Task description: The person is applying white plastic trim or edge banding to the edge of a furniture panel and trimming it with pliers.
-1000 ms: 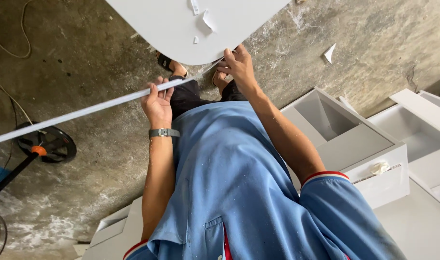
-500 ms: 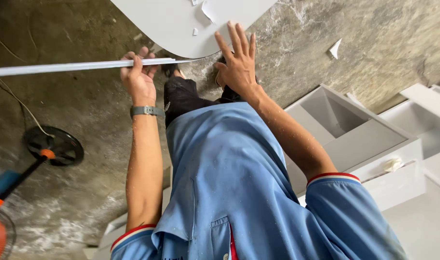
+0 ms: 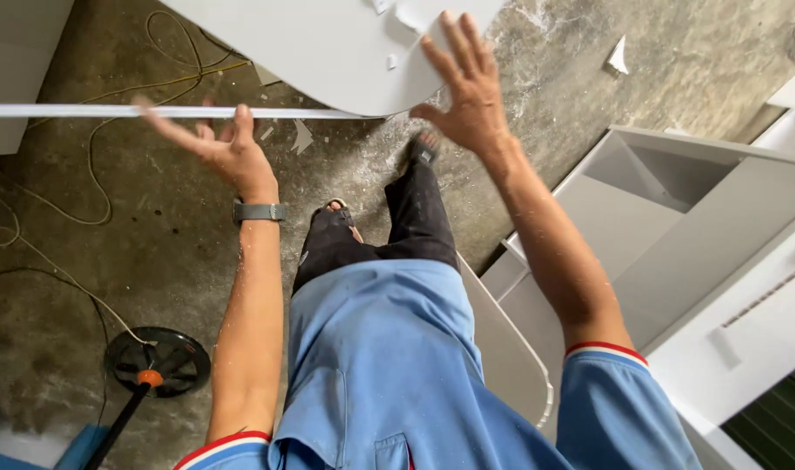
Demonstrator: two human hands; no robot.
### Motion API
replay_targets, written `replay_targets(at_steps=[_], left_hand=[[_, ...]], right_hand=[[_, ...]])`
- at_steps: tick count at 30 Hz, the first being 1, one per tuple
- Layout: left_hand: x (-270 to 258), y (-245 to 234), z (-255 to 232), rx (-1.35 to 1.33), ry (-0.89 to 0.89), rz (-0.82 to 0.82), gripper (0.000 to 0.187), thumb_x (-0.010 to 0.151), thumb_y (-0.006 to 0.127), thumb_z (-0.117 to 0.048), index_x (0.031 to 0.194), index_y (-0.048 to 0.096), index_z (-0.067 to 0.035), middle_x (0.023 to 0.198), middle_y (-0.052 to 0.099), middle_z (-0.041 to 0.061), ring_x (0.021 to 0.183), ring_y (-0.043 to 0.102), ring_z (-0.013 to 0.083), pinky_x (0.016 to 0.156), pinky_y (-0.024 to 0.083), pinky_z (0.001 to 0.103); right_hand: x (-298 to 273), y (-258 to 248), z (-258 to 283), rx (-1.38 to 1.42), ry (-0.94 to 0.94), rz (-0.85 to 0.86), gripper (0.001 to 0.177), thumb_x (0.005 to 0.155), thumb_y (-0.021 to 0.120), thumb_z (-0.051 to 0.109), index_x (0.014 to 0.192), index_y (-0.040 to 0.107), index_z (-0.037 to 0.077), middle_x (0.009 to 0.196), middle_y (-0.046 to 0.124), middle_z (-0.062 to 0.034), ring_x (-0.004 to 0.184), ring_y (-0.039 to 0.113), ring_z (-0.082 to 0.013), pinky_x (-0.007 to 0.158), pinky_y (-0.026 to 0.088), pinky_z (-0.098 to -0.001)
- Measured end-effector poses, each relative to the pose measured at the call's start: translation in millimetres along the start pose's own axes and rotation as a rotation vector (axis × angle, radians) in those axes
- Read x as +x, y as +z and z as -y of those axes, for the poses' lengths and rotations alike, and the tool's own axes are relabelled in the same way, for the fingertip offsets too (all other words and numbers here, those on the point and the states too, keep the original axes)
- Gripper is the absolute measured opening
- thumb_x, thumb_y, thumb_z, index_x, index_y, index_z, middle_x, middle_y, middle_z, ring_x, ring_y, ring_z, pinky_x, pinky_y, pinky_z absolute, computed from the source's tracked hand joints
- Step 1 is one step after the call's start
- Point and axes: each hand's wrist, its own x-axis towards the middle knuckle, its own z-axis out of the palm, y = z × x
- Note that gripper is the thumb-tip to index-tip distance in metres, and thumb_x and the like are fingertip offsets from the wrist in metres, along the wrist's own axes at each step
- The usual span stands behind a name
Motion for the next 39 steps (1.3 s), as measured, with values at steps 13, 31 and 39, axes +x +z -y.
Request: replay_targets(at_steps=[13,31,39], left_hand=[[74.3,-15.0,59.7,0.698,0.758,0.246,0.044,0.095,0.076,-0.052,0.117,0.074,-0.014,0.100,0.051,0.006,0.095,0.056,0.0266,0.082,0.047,0.049],[224.2,21.4,173.7,0.609,1.420,0.246,0.049,0.109,0.050,-0.059,0.093,0.056,-0.014,0.097,0.050,0.002,0.084,0.046,0.0154,0.068,0.043,0.032],[91.6,46.2,86.9,0.600,1.996,0.117,0.037,0.113,0.060,-0.051,0.099,0.064,-0.018,0.072,0.047,-0.004,0.057,0.043,0.0095,0.051,0.043,0.026]], right_hand=[[3.4,77.4,-28.4,-0.185,-0.153,-0.472,0.088,0.089,0.051,0.085,0.155,0.045,0.027,0.166,0.036,-0.0055,0.158,0.023,-0.0245,0.132,-0.004,-0.0551],[30.6,152.7,-67.5,-0.012,-0.446,-1.042,0.074,0.097,0.044,0.079,0.127,0.066,0.015,0.137,0.061,-0.0127,0.139,0.050,-0.0314,0.122,0.038,-0.0564],[10.6,143.5,-51.1,-0.025,-0.412,-0.974,0.070,0.103,0.041,0.075,0.134,0.061,0.015,0.146,0.055,-0.0156,0.149,0.041,-0.0374,0.127,0.038,-0.0612]])
